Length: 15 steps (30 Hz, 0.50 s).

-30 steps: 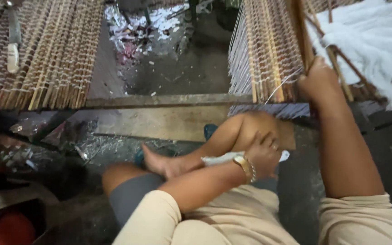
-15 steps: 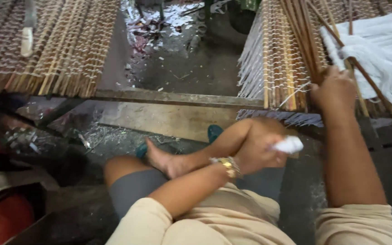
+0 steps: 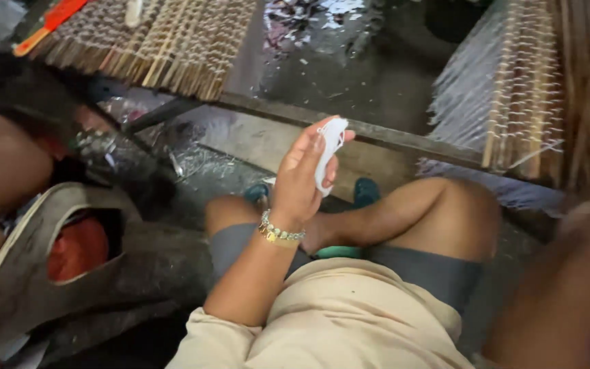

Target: Tying and looping white threads onto a wooden rod to create a woven structure

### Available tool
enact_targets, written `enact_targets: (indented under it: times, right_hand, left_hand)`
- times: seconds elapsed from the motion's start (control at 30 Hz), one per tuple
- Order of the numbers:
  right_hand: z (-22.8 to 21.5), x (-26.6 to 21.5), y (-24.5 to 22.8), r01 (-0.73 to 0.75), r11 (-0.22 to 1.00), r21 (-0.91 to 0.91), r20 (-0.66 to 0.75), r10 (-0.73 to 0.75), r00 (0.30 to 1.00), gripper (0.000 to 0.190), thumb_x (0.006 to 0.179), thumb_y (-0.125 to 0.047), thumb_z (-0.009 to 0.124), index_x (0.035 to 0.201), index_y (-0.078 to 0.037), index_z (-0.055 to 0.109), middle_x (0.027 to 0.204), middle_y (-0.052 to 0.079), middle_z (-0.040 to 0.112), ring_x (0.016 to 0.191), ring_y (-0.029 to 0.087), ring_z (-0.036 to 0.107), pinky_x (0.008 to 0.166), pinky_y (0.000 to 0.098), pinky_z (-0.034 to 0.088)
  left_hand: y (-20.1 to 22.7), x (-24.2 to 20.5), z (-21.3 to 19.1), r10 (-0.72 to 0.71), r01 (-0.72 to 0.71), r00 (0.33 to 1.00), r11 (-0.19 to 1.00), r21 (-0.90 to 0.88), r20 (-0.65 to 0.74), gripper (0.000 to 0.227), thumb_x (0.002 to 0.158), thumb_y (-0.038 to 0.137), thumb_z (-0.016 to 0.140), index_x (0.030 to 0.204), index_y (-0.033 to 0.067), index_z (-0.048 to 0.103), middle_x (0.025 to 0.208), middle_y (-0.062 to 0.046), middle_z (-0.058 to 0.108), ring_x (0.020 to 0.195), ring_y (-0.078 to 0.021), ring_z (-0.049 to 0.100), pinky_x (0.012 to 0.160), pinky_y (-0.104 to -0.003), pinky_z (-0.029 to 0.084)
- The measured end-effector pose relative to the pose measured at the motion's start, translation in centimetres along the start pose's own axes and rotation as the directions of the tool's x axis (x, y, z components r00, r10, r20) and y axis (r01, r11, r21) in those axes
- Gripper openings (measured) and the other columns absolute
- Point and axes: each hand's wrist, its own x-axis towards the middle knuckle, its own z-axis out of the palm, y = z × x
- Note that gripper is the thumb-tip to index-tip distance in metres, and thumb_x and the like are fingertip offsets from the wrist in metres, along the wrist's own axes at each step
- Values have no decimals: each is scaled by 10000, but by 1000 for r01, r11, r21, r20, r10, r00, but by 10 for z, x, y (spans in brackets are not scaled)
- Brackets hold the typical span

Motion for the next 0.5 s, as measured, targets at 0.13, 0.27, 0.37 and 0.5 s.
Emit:
enact_targets:
  times: [0.13, 0.27, 0.37, 0.5]
  right_hand:
    - [25, 18, -196, -226, 652, 724, -113, 435, 893, 114, 1009, -127, 672, 900, -97, 657, 971, 129, 727, 905, 214, 726, 841, 327, 626]
    - [19, -1, -277, 129, 740, 660, -42, -135, 990, 210, 997, -237, 691, 962, -77, 559, 994, 205, 672, 932, 330, 741, 870, 437, 662]
    - [20, -8, -287, 84, 740, 667, -4, -109, 994, 201, 965, -209, 712, 946, -78, 561, 1001, 211, 686, 926, 275, 732, 883, 397, 653]
    - [23, -10, -285, 52, 732, 680, 19, -88, 996, 169, 966, -183, 726, 935, -97, 584, 1012, 196, 701, 945, 262, 744, 887, 374, 647]
  left_hand:
    - [1, -6, -1, 24, -21, 999, 994, -106, 24, 348, 1075, 302, 541, 1353, 93, 538, 1173, -236, 710, 525, -74, 421, 437, -183, 290]
    - [3, -12, 0, -12, 16, 1000, 972, -234, 19, 296, 1096, 279, 510, 1334, 103, 525, 1090, -224, 717, 509, -86, 394, 438, -193, 273]
    - [4, -13, -1, 25, -20, 1000, 968, -251, 17, 313, 1095, 286, 532, 1348, 100, 542, 1026, -217, 692, 506, -95, 378, 442, -202, 257]
    - [3, -14, -1, 32, -18, 998, 964, -265, 51, 284, 1104, 284, 528, 1321, 102, 556, 1113, -293, 692, 492, -102, 345, 438, -219, 273]
